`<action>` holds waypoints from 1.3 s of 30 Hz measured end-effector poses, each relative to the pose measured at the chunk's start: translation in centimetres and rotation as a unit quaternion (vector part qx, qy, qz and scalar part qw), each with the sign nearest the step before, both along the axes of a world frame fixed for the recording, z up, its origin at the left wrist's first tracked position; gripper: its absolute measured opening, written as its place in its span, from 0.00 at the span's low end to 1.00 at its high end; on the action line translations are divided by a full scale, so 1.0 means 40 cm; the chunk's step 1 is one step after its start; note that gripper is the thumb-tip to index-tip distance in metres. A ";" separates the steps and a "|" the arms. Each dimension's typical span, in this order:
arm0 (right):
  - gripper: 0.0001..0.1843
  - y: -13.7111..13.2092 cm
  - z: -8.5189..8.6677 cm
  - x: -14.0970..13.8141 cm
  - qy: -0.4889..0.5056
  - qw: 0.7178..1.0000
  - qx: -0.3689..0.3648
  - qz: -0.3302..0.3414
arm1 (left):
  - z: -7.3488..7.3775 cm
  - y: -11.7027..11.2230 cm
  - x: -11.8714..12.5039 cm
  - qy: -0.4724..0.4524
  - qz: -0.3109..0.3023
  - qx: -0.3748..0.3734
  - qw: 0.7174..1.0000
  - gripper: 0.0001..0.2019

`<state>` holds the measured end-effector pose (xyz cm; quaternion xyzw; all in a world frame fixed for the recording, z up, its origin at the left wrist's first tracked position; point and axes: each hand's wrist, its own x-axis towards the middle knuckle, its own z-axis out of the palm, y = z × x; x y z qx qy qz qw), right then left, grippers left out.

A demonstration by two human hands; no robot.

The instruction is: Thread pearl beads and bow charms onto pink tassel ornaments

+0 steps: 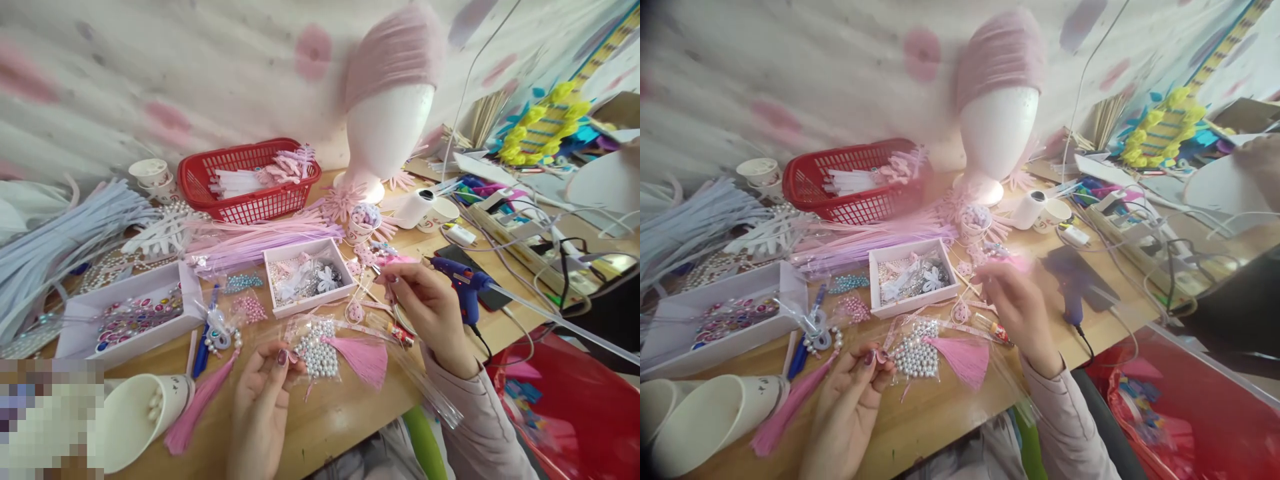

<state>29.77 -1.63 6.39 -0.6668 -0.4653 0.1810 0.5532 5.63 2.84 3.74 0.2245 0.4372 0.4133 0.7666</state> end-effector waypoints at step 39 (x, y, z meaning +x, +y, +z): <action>0.27 0.032 -0.017 -0.219 0.171 0.963 0.015 0.209 | 0.026 0.042 0.033 -0.062 -0.047 -0.030 0.997 0.09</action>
